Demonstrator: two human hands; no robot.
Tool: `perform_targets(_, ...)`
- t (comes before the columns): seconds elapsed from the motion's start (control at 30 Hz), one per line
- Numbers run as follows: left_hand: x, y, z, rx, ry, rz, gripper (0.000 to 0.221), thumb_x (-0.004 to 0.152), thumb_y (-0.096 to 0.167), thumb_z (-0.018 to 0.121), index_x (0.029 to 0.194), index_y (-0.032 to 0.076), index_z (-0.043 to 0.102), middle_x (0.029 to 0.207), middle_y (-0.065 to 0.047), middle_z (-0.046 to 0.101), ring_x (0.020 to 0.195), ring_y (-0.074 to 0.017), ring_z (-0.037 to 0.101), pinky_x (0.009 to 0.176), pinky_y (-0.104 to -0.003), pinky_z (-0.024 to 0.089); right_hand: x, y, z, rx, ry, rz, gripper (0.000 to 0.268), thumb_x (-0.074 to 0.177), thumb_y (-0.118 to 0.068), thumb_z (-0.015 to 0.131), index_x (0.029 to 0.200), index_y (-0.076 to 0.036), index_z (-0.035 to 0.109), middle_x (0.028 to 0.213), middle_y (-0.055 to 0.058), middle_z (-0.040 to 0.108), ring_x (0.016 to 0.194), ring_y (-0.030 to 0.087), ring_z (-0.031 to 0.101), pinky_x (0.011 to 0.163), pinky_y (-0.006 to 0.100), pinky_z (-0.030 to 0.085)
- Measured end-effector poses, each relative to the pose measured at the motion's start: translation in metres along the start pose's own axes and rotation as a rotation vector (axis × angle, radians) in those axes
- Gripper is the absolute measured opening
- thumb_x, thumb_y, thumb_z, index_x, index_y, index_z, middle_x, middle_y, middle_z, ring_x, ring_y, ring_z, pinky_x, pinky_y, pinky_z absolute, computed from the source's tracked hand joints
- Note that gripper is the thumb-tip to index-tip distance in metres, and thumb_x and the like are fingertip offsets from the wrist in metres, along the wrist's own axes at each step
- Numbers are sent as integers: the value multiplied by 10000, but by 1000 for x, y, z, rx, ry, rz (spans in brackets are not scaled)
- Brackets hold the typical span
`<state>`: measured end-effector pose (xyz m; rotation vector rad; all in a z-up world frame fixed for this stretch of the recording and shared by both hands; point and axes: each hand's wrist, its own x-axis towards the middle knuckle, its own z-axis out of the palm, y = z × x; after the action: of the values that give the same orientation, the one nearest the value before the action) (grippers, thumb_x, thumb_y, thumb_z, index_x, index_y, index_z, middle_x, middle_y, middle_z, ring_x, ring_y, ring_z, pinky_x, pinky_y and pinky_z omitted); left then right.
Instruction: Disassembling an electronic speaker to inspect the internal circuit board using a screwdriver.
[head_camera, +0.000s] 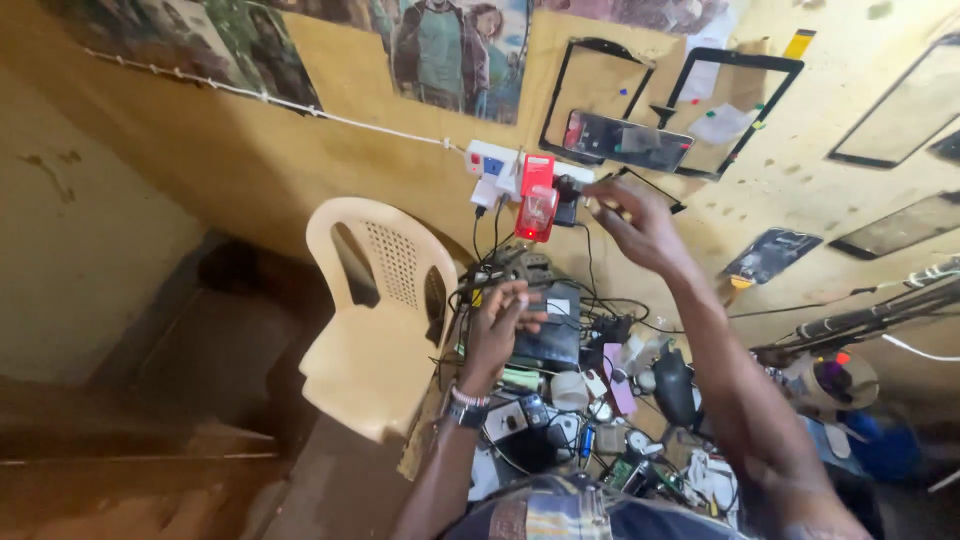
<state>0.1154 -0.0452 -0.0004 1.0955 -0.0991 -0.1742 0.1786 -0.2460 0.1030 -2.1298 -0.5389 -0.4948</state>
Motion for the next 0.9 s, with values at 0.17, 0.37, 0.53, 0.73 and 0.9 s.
perform_targets(0.17,62,-31,-2,-116,85,14,407,884,227,509,1184,-14,377,1018,-219,521,768,-327,628,601,-307,549,49,39,14,-137,-66,-144,219,816,-82,575,1030,-54,613,853,227,581,831,434,540,708,486,432)
perform_targets(0.37,102,-33,6,-143,132,37,472,884,258,518,1213,-22,327,1057,-241,454,783,-384,614,624,-358,553,80,80,37,-309,-64,-309,190,819,-76,541,996,-97,604,853,139,603,814,366,569,710,429,446)
perform_targets(0.53,103,-25,12,-121,159,36,444,876,221,524,1199,-33,354,1012,-209,465,751,-364,625,610,-344,563,76,76,42,-422,-42,-353,262,769,-18,559,1022,-68,601,900,143,614,831,354,564,712,400,445)
perform_targets(0.73,105,-34,5,-139,88,29,432,882,235,516,1198,-23,372,915,-208,509,752,-373,629,615,-362,564,74,93,44,-416,-48,-319,239,794,-70,566,1027,-105,600,945,91,607,797,320,537,702,380,422)
perform_targets(0.9,105,-32,6,-158,68,41,448,877,240,519,1209,-19,364,885,-204,535,753,-349,636,616,-358,566,72,96,44,-407,-46,-334,165,807,-101,574,969,-119,602,927,70,583,794,303,523,689,364,414)
